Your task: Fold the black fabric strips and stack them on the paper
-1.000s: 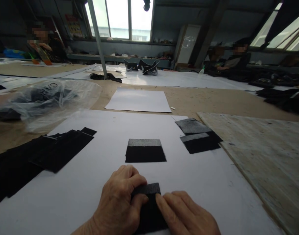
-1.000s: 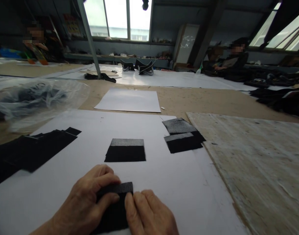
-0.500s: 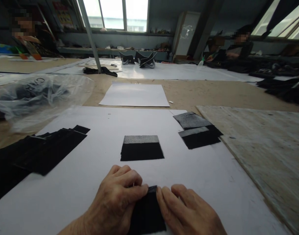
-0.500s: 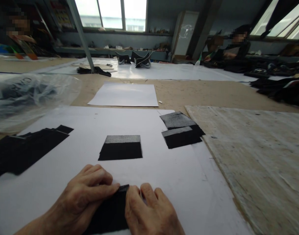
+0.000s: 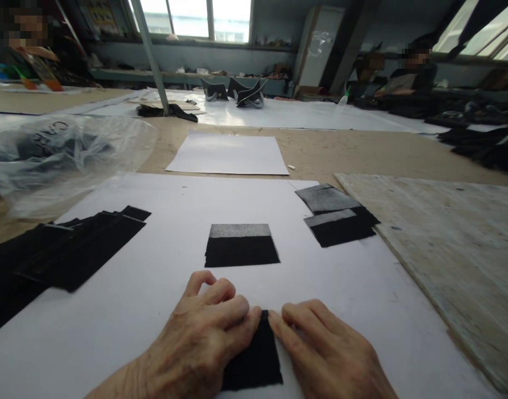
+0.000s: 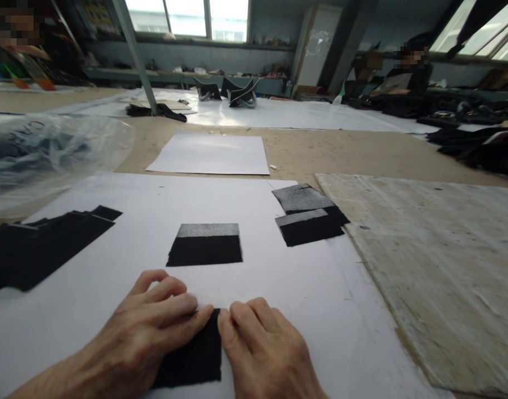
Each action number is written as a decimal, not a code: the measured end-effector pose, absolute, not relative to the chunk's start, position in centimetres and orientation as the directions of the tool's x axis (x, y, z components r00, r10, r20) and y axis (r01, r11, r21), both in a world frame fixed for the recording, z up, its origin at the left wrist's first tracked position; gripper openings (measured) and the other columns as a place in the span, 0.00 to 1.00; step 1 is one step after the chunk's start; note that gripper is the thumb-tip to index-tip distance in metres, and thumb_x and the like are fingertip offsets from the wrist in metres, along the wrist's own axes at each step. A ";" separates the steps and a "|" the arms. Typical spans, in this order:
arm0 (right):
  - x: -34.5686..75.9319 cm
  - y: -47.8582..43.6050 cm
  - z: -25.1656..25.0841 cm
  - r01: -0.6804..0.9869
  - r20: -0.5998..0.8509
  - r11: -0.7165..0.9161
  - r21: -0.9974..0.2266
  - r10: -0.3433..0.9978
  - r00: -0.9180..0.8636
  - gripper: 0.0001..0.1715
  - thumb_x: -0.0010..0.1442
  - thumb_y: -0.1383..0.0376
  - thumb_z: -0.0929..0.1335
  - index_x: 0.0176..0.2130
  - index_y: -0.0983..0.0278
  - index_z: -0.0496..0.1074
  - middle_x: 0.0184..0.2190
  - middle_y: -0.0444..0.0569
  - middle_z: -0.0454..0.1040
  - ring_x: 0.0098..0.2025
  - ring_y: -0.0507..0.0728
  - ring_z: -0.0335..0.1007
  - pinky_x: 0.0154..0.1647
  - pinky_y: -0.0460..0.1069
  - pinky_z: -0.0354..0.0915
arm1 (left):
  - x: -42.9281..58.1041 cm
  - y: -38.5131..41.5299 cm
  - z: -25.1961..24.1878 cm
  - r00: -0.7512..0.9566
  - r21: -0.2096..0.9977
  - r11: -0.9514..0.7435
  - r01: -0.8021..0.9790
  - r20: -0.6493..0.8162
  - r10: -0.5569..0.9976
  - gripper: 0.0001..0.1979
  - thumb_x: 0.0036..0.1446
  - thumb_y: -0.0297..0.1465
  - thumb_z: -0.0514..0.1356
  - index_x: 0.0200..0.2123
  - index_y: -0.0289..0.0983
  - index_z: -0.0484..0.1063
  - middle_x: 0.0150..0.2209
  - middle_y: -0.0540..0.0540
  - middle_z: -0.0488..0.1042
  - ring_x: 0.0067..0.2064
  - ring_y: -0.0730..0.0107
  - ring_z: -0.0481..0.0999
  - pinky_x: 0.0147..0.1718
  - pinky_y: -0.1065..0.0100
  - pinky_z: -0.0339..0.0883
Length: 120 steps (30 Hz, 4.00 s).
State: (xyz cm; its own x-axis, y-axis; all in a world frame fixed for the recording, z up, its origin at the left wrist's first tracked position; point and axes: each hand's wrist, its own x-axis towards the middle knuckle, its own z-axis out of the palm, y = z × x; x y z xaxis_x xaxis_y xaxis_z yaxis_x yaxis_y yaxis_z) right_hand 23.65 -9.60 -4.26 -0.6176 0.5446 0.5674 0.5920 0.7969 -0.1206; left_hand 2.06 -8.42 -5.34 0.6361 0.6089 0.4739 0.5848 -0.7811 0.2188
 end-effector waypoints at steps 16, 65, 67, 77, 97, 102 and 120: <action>22.9 -9.6 -4.3 0.558 0.550 0.830 0.003 0.465 -0.694 0.18 0.60 0.76 0.57 0.42 0.74 0.72 0.37 0.57 0.73 0.34 0.57 0.66 0.29 0.51 0.66 | 0.9 -8.6 -4.6 0.574 0.316 -0.736 0.599 0.471 0.670 0.13 0.64 0.27 0.47 0.44 0.40 0.69 0.30 0.50 0.72 0.33 0.69 0.65 0.40 0.59 0.52; 18.7 -8.0 -0.7 0.445 0.186 0.841 0.307 0.405 -0.895 0.19 0.56 0.76 0.57 0.41 0.68 0.70 0.27 0.46 0.69 0.27 0.54 0.62 0.28 0.51 0.57 | -2.4 -8.1 -4.9 0.705 0.257 -0.848 0.464 0.472 0.529 0.14 0.63 0.23 0.44 0.30 0.32 0.66 0.28 0.46 0.65 0.30 0.67 0.58 0.27 0.63 0.51; 18.1 -7.8 -0.9 0.462 0.197 0.852 0.247 0.423 -0.885 0.15 0.54 0.76 0.58 0.34 0.65 0.71 0.28 0.46 0.70 0.28 0.54 0.63 0.28 0.50 0.58 | -2.3 -8.1 -5.0 0.704 0.263 -0.844 0.467 0.467 0.535 0.13 0.62 0.22 0.45 0.28 0.33 0.65 0.28 0.46 0.65 0.30 0.67 0.58 0.27 0.63 0.51; 20.2 -8.2 -3.3 0.407 0.337 0.799 0.443 0.272 -0.901 0.23 0.58 0.82 0.53 0.36 0.70 0.72 0.32 0.51 0.73 0.35 0.55 0.67 0.35 0.49 0.66 | -2.8 -8.3 -4.5 0.700 0.335 -0.829 0.449 0.445 0.559 0.09 0.61 0.21 0.47 0.32 0.31 0.65 0.29 0.47 0.65 0.30 0.68 0.58 0.29 0.64 0.52; 17.0 -7.7 -3.8 0.388 0.457 0.848 0.361 0.201 -0.866 0.16 0.54 0.81 0.59 0.30 0.71 0.74 0.27 0.51 0.74 0.27 0.54 0.67 0.25 0.48 0.65 | -4.8 -8.3 -4.3 0.611 0.489 -0.767 0.416 0.474 0.634 0.16 0.53 0.14 0.47 0.38 0.32 0.68 0.30 0.45 0.66 0.31 0.70 0.61 0.30 0.69 0.59; 17.3 -7.6 -3.9 0.390 0.461 0.845 0.366 0.199 -0.865 0.18 0.57 0.80 0.59 0.37 0.71 0.74 0.26 0.47 0.72 0.29 0.53 0.68 0.24 0.47 0.62 | -4.6 -9.1 -4.4 0.632 0.420 -0.777 0.470 0.455 0.628 0.13 0.53 0.15 0.47 0.37 0.29 0.68 0.27 0.46 0.63 0.30 0.69 0.58 0.28 0.66 0.56; 14.3 -6.4 -4.3 0.297 0.555 0.952 0.076 0.207 -0.805 0.18 0.52 0.81 0.59 0.20 0.66 0.67 0.20 0.48 0.64 0.24 0.54 0.57 0.19 0.48 0.54 | -5.3 -8.7 -3.9 0.659 0.468 -0.743 0.478 0.369 0.656 0.11 0.54 0.16 0.48 0.33 0.31 0.68 0.28 0.45 0.65 0.31 0.69 0.61 0.31 0.67 0.59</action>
